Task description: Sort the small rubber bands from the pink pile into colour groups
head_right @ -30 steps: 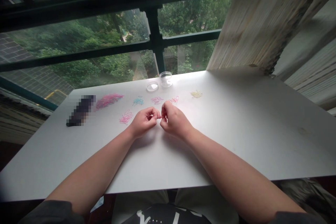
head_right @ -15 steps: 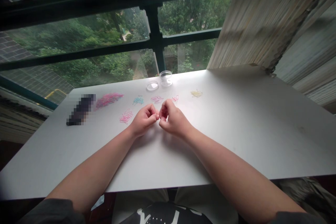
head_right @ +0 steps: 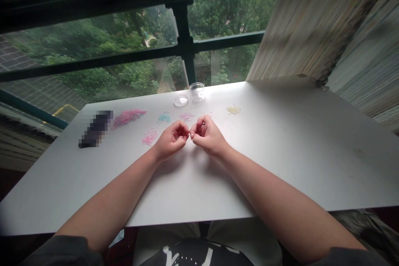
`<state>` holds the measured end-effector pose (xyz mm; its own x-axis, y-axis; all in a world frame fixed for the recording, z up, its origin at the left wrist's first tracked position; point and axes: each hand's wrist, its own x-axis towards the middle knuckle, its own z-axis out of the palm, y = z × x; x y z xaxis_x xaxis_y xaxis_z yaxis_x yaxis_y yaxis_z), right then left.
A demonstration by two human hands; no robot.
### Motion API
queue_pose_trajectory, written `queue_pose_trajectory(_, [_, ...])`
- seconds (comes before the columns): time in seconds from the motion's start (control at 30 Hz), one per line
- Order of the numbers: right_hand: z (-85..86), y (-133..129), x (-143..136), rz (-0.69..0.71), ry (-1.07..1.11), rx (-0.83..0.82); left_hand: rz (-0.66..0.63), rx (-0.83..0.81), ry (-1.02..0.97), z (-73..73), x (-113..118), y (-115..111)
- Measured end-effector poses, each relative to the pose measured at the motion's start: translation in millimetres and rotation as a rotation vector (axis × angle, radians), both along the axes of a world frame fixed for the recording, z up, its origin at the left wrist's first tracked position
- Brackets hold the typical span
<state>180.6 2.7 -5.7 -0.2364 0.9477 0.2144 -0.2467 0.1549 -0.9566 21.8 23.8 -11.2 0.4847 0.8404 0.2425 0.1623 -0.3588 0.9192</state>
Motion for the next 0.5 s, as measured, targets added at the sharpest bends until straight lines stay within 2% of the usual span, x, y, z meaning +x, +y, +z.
queue_pose_trajectory(0.13, [-0.6,2.1,0.9,-0.001,0.008,-0.012,0.107,0.016,0.159,2.4,-2.4,0.1])
queue_pose_trajectory(0.2, [-3.6,3.5,1.8,0.007,0.000,0.009,0.120,-0.009,0.185,2.8,-2.6,0.1])
queue_pose_trajectory(0.5, [-10.9,3.1,2.4,0.065,-0.039,0.081,-0.059,-0.158,0.105,3.6,-1.5,-0.6])
